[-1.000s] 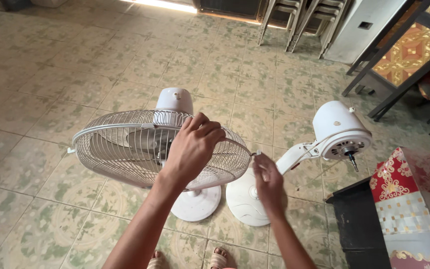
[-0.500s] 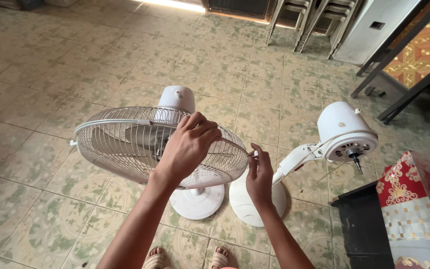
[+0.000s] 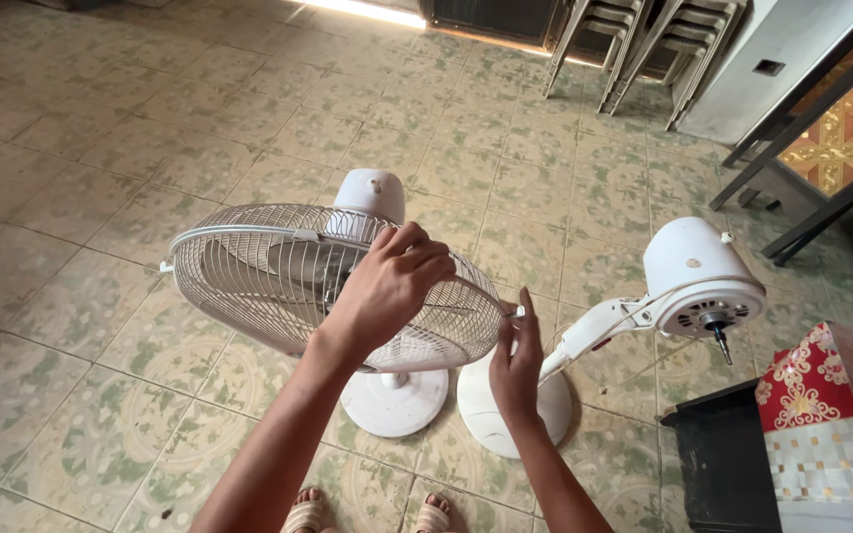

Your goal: The person assembles a standing electric fan by attaching the front grille, inserting and securing the fan blade, and fastening the rear grille. The person handles the fan components by hand and completes the assembly on a tiled floor.

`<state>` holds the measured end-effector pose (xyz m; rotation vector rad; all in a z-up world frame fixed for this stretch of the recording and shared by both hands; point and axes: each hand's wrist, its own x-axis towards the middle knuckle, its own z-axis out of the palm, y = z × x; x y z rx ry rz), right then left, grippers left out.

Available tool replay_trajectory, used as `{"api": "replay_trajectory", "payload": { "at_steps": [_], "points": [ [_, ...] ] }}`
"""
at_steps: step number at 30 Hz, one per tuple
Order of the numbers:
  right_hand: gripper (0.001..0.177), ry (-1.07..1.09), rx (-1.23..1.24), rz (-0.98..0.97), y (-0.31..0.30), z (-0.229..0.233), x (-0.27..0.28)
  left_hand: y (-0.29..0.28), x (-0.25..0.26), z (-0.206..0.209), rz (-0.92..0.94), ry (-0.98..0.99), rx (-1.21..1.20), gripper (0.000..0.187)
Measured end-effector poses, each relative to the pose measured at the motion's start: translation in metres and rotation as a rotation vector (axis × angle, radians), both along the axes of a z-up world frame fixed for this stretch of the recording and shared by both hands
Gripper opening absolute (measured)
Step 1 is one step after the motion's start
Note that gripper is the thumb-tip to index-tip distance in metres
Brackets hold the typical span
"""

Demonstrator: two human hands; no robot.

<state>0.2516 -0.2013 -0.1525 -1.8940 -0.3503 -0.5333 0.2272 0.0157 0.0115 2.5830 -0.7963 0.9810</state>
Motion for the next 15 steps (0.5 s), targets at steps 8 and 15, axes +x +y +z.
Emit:
{"api": "replay_trajectory", "payload": {
  "at_steps": [8,15],
  "points": [
    [0.042,-0.118,-0.136,-0.082,0.001,0.013,0.004,-0.005,0.004,-0.005,0.037,-0.045,0.008,0.017],
    [0.048,-0.067,-0.194,-0.056,0.005,0.007,0.004,-0.002,0.009,-0.014,0.091,-0.067,0.04,0.015]
  ]
}}
